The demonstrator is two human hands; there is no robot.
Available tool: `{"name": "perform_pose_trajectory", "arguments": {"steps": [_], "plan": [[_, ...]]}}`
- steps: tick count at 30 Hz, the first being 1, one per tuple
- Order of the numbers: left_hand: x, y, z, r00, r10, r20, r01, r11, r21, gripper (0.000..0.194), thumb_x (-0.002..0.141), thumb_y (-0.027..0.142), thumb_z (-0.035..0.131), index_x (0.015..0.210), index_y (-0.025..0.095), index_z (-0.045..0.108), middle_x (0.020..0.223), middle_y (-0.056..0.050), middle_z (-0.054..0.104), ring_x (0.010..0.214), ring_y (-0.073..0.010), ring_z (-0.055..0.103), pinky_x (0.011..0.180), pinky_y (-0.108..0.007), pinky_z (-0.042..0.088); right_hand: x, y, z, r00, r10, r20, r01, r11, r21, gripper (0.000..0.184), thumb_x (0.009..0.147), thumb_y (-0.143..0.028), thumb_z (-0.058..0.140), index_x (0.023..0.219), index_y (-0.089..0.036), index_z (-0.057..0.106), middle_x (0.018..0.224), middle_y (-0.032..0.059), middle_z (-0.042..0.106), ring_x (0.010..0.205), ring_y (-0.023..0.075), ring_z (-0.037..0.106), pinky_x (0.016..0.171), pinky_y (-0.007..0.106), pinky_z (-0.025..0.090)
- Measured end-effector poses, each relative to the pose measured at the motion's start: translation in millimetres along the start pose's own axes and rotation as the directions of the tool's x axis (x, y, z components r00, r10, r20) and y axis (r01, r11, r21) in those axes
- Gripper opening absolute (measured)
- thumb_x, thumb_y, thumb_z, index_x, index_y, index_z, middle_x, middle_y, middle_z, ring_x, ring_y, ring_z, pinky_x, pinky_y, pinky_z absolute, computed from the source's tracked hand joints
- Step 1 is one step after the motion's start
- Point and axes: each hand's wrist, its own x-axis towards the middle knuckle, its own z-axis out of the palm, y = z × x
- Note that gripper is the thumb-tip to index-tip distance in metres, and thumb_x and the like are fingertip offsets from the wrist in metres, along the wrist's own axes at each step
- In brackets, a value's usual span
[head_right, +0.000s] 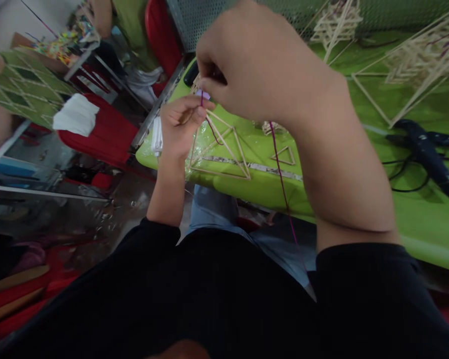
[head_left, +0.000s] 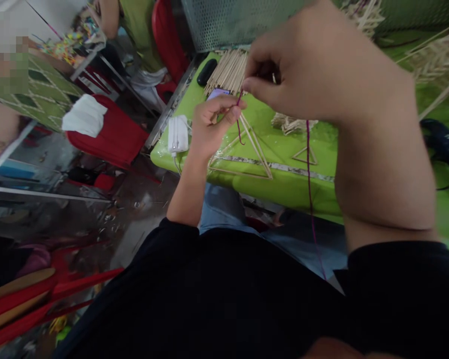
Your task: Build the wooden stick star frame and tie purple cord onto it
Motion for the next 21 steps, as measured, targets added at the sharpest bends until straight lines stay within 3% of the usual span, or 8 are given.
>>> {"name": "perform_pose_trajectory", "arguments": {"steps": [4,10,17,21], "plan": [[-2,4,-2.0,0.999,-0.033,0.012,0.033,0.999,-0.032,0.033,0.1,0.067,0.088,0.108,0.035,0.093,0.107,-0.004,0.091,0.099,-0.0247,0.086,0.086,-0.042,0.07,-7,6,-5,1.0,-0.019,-0.009,0.019,0.999,-0.027,0.019,0.103,-0.029,0.061,0.102,-0.019,0.077,0.09,0.013,0.073,0.103,0.0421,0.078,0.099,0.058,0.059],[-1,4,-3.7,1.0,-0.006,0.021,0.007,0.997,-0.079,0.022,0.101,0.058,0.09,0.109,0.038,0.095,0.105,-0.002,0.093,0.095,-0.0223,0.086,0.08,-0.038,0.069,-15,21,-12,1.0,-0.023,0.002,0.023,0.999,-0.032,0.014,0.102,-0.032,0.06,0.094,-0.022,0.067,0.084,0.01,0.066,0.096,0.0362,0.075,0.087,0.053,0.052],[-4,-2,-3.2,1.0,-0.02,0.019,0.02,1.0,0.012,0.044,0.103,0.075,0.081,0.113,0.033,0.091,0.11,-0.004,0.092,0.103,-0.0251,0.087,0.09,-0.046,0.07,-16,12,-19,0.999,0.052,0.011,-0.052,0.998,-0.027,0.021,0.107,-0.036,0.057,0.111,-0.025,0.075,0.101,0.0112,0.075,0.112,0.0394,0.079,0.105,0.059,0.056],[-7,-9,-4.1,1.0,-0.029,0.005,0.029,0.996,0.08,0.055,0.1,0.086,0.075,0.114,0.034,0.088,0.11,-0.003,0.091,0.101,-0.0226,0.085,0.09,-0.048,0.07,-24,20,-22,0.997,0.044,-0.055,-0.049,0.995,-0.091,0.031,0.112,-0.031,0.054,0.127,-0.02,0.08,0.12,0.0149,0.08,0.132,0.0472,0.076,0.114,0.063,0.057]]}}
